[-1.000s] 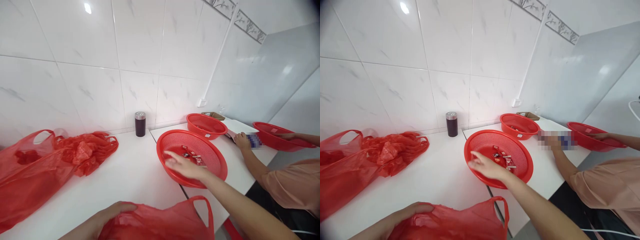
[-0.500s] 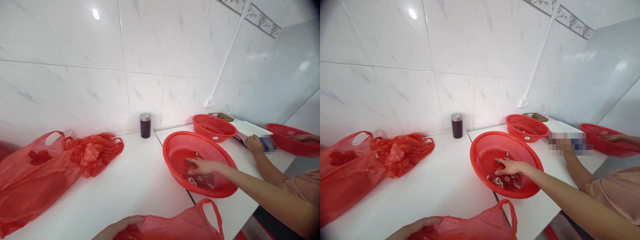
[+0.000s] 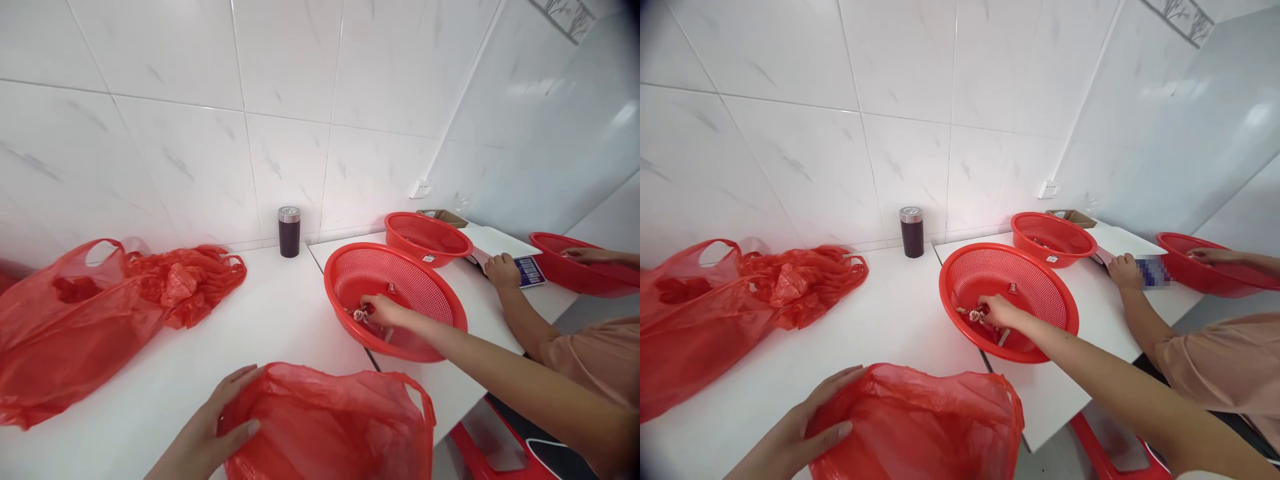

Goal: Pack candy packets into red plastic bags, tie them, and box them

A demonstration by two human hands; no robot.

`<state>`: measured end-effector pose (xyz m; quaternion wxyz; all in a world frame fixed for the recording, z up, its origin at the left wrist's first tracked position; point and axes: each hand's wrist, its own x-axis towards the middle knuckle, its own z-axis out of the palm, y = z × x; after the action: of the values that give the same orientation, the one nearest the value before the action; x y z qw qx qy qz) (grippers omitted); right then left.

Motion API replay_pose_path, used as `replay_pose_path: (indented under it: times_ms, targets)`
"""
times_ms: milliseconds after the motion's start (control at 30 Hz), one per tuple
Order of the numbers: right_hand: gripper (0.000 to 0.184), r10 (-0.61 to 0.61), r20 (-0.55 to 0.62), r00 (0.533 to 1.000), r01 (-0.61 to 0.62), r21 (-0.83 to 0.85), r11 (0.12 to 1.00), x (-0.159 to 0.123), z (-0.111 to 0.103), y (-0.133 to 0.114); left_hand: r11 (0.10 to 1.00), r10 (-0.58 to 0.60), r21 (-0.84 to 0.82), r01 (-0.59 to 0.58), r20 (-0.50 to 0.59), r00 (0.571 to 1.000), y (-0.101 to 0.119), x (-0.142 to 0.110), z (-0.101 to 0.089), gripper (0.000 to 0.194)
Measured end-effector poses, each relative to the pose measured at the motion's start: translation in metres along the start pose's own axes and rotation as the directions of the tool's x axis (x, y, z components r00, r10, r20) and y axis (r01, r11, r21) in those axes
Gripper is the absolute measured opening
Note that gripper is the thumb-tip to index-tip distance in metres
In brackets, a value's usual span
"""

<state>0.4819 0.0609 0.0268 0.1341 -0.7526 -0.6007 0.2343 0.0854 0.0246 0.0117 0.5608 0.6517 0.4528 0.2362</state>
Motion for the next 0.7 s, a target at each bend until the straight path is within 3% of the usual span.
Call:
replay_pose_path:
  times_ms: [100, 200, 267, 333, 400, 500, 533, 567, 633, 700]
  targets:
    - [0.027, 0.027, 0.005, 1.0, -0.028, 0.128, 0.991, 0.008, -0.024, -0.007, 0.997, 0.014, 0.083, -0.002, -0.145, 0.989, -0.003, -0.008, 0.002, 0.056]
    - [0.033, 0.009, -0.029, 1.0, -0.002, 0.242, 0.97, -0.005, -0.052, -0.024, 0.989, 0.015, 0.144, 0.022, -0.25, 0.968, -0.01, -0.018, 0.008, 0.055]
    - [0.033, -0.07, -0.055, 0.996, 0.084, 0.337, 0.938, -0.025, -0.066, -0.044, 0.986, 0.015, 0.167, 0.025, -0.232, 0.973, -0.014, -0.022, 0.012, 0.05]
    - [0.032, -0.213, -0.054, 0.975, 0.212, 0.49, 0.846, -0.051, -0.068, -0.07, 0.987, 0.017, 0.163, 0.009, -0.158, 0.987, -0.014, -0.022, 0.016, 0.046]
    - [0.03, -0.333, 0.02, 0.943, 0.248, 0.627, 0.739, -0.077, -0.053, -0.098, 0.991, 0.015, 0.131, -0.001, -0.106, 0.994, -0.011, -0.017, 0.021, 0.046]
    - [0.026, -0.496, 0.21, 0.842, 0.158, 0.784, 0.6, -0.103, -0.003, -0.127, 0.998, -0.01, 0.054, 0.014, -0.082, 0.997, 0.0, -0.005, 0.026, 0.054]
    - [0.027, -0.514, 0.265, 0.816, 0.144, 0.767, 0.625, -0.107, 0.017, -0.132, 0.999, -0.021, 0.029, 0.023, -0.063, 0.998, 0.003, -0.001, 0.027, 0.058]
    - [0.028, -0.5, 0.262, 0.826, 0.182, 0.715, 0.675, -0.108, 0.036, -0.133, 0.999, -0.032, 0.011, 0.033, -0.039, 0.999, 0.007, 0.002, 0.027, 0.061]
    - [0.03, -0.44, 0.215, 0.872, 0.266, 0.546, 0.794, -0.103, 0.067, -0.13, 0.999, -0.051, -0.003, 0.051, 0.003, 0.999, 0.011, 0.006, 0.026, 0.067]
    - [0.031, -0.392, 0.149, 0.908, 0.327, 0.332, 0.885, -0.095, 0.082, -0.122, 0.998, -0.053, 0.026, 0.053, 0.012, 0.999, 0.012, 0.006, 0.023, 0.07]
